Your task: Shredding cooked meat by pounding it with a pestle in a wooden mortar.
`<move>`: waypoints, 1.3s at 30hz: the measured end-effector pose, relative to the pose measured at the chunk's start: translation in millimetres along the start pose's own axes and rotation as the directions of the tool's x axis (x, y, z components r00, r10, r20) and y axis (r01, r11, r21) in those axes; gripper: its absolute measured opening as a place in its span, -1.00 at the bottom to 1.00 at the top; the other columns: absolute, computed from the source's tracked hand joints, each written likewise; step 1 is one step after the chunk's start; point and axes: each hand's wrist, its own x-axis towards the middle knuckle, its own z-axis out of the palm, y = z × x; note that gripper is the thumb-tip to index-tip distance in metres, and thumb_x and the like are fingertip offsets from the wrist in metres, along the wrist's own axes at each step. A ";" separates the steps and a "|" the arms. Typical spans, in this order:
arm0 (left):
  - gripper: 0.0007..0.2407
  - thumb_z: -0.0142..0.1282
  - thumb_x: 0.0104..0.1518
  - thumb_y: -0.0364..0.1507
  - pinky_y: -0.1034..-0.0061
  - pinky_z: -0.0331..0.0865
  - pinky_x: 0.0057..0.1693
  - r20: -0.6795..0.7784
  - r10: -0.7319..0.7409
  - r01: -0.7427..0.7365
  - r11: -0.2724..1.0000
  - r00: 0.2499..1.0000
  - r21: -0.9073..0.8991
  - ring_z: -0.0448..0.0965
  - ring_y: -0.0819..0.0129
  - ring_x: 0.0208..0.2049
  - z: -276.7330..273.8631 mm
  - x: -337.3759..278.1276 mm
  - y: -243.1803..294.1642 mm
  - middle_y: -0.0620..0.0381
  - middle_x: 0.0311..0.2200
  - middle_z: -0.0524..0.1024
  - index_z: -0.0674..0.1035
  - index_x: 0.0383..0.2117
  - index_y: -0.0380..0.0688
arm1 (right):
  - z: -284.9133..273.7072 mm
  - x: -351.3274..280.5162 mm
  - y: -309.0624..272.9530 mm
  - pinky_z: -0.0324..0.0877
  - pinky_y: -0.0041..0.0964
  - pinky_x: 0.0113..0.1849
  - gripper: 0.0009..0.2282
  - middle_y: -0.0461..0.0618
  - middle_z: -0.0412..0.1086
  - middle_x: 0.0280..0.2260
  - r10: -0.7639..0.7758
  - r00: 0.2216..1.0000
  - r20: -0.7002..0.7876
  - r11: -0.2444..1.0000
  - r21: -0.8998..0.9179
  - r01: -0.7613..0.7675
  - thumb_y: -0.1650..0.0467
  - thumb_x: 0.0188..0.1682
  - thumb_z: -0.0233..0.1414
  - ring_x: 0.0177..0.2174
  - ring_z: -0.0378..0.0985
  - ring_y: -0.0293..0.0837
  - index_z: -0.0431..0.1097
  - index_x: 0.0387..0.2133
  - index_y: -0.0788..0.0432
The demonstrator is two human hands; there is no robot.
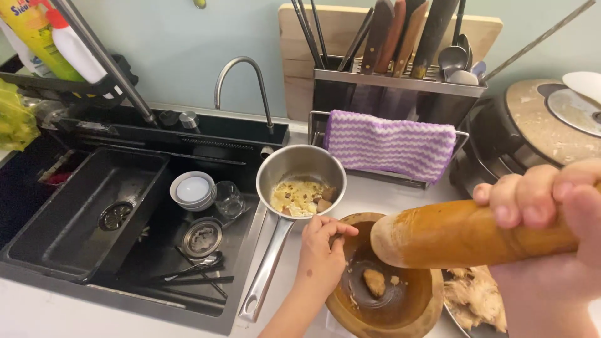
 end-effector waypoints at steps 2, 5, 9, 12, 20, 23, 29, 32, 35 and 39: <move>-0.83 0.10 0.05 -0.64 0.39 0.38 0.07 -0.011 0.012 -0.013 1.000 1.000 -0.002 0.46 0.21 -0.03 0.3 5.3 0.7 0.16 -0.22 0.47 0.70 -0.40 -0.07 | -2.3 -11.8 33.1 0.35 -0.05 -0.15 -0.81 -0.03 0.26 -0.53 0.031 0.999 -0.014 0.999 -0.033 -0.031 0.44 0.20 0.05 -0.48 0.35 -0.11 0.22 -0.40 0.20; -0.83 0.11 0.04 -0.64 0.39 0.38 0.07 -0.015 0.016 -0.016 1.000 1.000 0.000 0.46 0.20 -0.03 3.1 2.9 -1.8 0.15 -0.22 0.48 0.71 -0.40 -0.06 | -5.3 -35.2 74.7 0.36 -0.04 -0.26 -0.90 -0.01 0.26 -0.55 0.174 0.975 -0.136 0.972 -0.135 -0.192 0.46 0.04 0.05 -0.50 0.38 -0.07 0.25 -0.38 0.19; -0.82 0.12 0.04 -0.64 0.39 0.38 0.06 -0.013 0.015 -0.015 1.000 1.000 0.015 0.46 0.20 -0.03 -0.3 2.7 -0.1 0.14 -0.22 0.48 0.72 -0.41 -0.04 | -6.8 -16.2 48.4 0.42 0.03 -0.15 -0.81 0.02 0.29 -0.48 0.133 0.976 -0.170 0.858 -0.474 -0.199 0.39 0.05 0.04 -0.37 0.47 -0.05 0.25 -0.51 0.22; -0.83 0.12 0.06 -0.62 0.39 0.40 0.04 -0.008 -0.004 0.004 1.000 1.000 0.006 0.46 0.21 -0.03 0.3 -0.3 -1.0 0.15 -0.22 0.47 0.71 -0.40 -0.03 | -2.1 3.5 1.2 0.38 -0.03 -0.06 -0.78 -0.07 0.26 -0.50 0.031 0.997 -0.066 0.992 -0.117 -0.039 0.42 0.22 0.03 -0.43 0.36 -0.14 0.20 -0.42 0.18; -0.84 0.11 0.07 -0.62 0.40 0.41 0.03 -0.008 -0.023 0.023 1.000 1.000 -0.005 0.45 0.23 -0.03 -2.8 5.4 4.2 0.17 -0.22 0.47 0.71 -0.40 -0.04 | -11.9 -9.0 41.3 0.41 0.05 -0.08 -0.87 -0.03 0.28 -0.52 0.089 0.980 -0.178 0.929 -0.340 -0.146 0.40 0.06 0.04 -0.38 0.43 -0.07 0.23 -0.38 0.17; -0.84 0.11 0.07 -0.62 0.40 0.39 0.04 -0.009 -0.011 0.010 1.000 1.000 -0.009 0.45 0.22 -0.04 -2.3 2.6 4.8 0.16 -0.22 0.47 0.71 -0.40 -0.04 | -21.3 -4.0 12.6 0.37 -0.01 -0.05 -0.79 -0.08 0.21 -0.52 0.065 0.988 -0.137 0.972 -0.217 -0.094 0.42 0.21 0.03 -0.40 0.36 -0.14 0.19 -0.43 0.17; -0.83 0.10 0.08 -0.62 0.41 0.39 0.06 -0.013 0.018 -0.018 1.000 1.000 -0.003 0.46 0.22 -0.04 -1.7 3.4 2.7 0.16 -0.23 0.49 0.71 -0.40 -0.05 | -25.1 -12.7 25.8 0.35 -0.05 -0.14 -0.88 -0.06 0.18 -0.49 -0.005 0.991 -0.132 0.973 -0.228 -0.026 0.44 0.18 -0.01 -0.45 0.34 -0.15 0.20 -0.34 0.12; -0.83 0.10 0.07 -0.63 0.42 0.39 0.04 -0.017 0.015 -0.015 1.000 1.000 0.003 0.46 0.22 -0.05 0.2 4.4 3.9 0.17 -0.23 0.49 0.71 -0.41 -0.05 | -21.0 -10.6 42.8 0.38 0.00 -0.22 -0.91 0.00 0.27 -0.51 0.066 0.963 -0.262 0.878 -0.442 -0.181 0.41 0.02 0.03 -0.46 0.41 -0.08 0.24 -0.30 0.11; -0.83 0.10 0.06 -0.63 0.42 0.39 0.04 -0.015 0.013 -0.012 1.000 1.000 0.007 0.46 0.22 -0.05 -1.3 2.7 1.8 0.16 -0.24 0.48 0.72 -0.41 -0.05 | -27.1 -0.6 24.0 0.40 -0.01 -0.14 -0.88 -0.01 0.26 -0.51 0.068 0.971 -0.231 0.885 -0.436 -0.165 0.38 0.10 0.01 -0.44 0.41 -0.09 0.22 -0.36 0.14; -0.81 0.09 0.05 -0.65 0.42 0.39 0.04 -0.015 0.016 -0.015 1.000 1.000 0.006 0.47 0.22 -0.06 0.0 1.7 -1.3 0.15 -0.24 0.47 0.72 -0.41 -0.05 | -47.7 -1.3 16.0 0.40 -0.03 -0.15 -0.78 0.00 0.28 -0.52 0.002 0.997 -0.082 0.945 -0.325 -0.029 0.30 0.17 -0.01 -0.46 0.40 -0.09 0.22 -0.42 0.15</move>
